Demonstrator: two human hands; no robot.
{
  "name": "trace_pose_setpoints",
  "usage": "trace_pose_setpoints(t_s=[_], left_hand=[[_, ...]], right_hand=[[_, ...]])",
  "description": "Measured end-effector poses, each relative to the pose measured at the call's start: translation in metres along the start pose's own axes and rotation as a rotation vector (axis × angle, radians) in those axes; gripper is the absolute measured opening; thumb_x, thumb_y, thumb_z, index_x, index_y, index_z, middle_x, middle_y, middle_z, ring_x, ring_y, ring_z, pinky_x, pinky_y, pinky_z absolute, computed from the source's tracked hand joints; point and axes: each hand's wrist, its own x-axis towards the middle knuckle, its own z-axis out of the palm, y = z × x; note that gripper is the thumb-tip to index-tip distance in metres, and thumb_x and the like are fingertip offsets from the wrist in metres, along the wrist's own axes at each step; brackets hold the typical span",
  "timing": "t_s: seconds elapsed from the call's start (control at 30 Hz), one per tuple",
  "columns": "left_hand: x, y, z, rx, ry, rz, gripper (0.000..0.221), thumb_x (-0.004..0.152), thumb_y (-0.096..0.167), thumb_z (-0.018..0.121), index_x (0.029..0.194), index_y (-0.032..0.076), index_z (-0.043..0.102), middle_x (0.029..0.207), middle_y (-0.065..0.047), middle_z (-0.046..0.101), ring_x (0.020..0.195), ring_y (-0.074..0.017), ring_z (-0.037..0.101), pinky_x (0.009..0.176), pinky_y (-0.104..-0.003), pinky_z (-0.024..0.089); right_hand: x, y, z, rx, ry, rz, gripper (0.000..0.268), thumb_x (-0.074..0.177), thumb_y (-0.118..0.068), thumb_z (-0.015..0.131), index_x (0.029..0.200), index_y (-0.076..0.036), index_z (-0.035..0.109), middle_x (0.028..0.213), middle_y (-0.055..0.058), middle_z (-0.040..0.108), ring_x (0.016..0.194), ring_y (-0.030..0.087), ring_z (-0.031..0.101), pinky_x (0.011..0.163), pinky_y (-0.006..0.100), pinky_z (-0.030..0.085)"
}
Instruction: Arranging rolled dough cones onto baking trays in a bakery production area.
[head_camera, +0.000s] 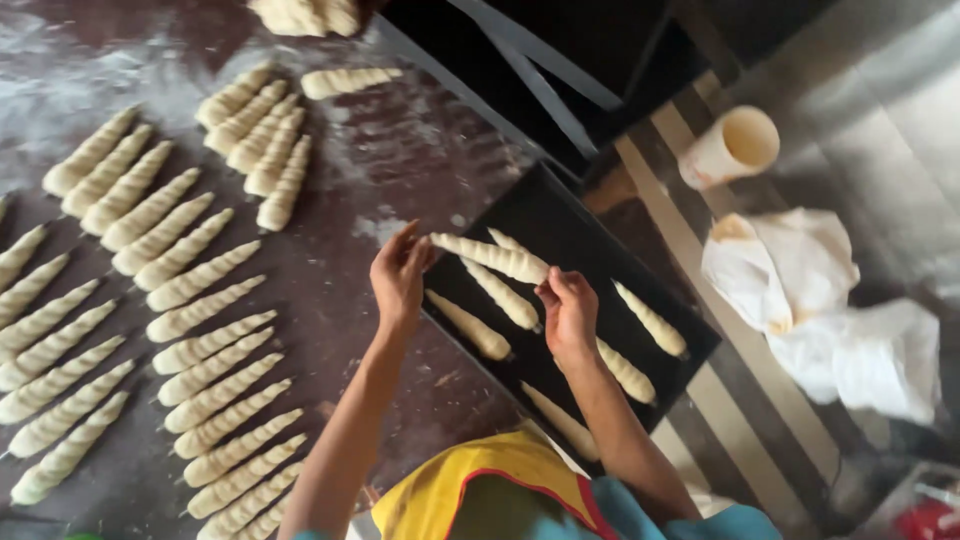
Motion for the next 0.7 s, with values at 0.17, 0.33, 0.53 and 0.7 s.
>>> trace_pose_setpoints(t_s=[0.17,0.33,0.53,0.7], left_hand=[[0.031,-0.012,0.082,0.069,-0.286,-0.169,0.027,0.100,0.016,0.066,0.118,-0.003,0.071,0.098,-0.008,0.076,0.086,-0.0138,0.074,0.077,-0.030,0.062],[0.071,-0.023,0.163,0.613,-0.337,-0.135,0.025,0.094,0.018,0.067,0.110,0.002,0.076,0.088,-0.014,0.077,0.075,-0.0248,0.076,0.072,-0.039,0.060],[0.107,-0.092,0.200,1.278,-0.375,0.057,0.018,0.090,0.013,0.064,0.092,0.001,0.077,0.091,-0.021,0.075,0.085,-0.0404,0.072,0.071,-0.049,0.058],[0.109,-0.118,0.198,1.579,-0.616,0.150,0.013,0.086,0.009,0.066,0.091,0.001,0.076,0.091,-0.020,0.076,0.086,-0.0362,0.075,0.071,-0.045,0.060]], right_hand=[[0.001,-0.009,-0.065,0.126,0.274,0.129,0.010,0.095,-0.009,0.072,0.094,-0.003,0.065,0.096,0.006,0.068,0.088,0.016,0.068,0.087,0.028,0.060],[0.030,-0.010,-0.089,0.086,0.374,0.170,0.014,0.094,-0.009,0.070,0.100,0.003,0.065,0.097,0.008,0.070,0.090,0.016,0.072,0.091,0.030,0.059],[0.070,-0.004,-0.088,-0.147,0.389,0.195,0.020,0.099,-0.015,0.068,0.101,0.004,0.062,0.085,0.011,0.068,0.071,0.017,0.068,0.070,0.030,0.061],[0.076,-0.015,-0.078,-0.314,0.401,0.227,0.020,0.099,-0.017,0.065,0.098,0.003,0.065,0.076,0.010,0.067,0.056,0.017,0.063,0.052,0.030,0.056]])
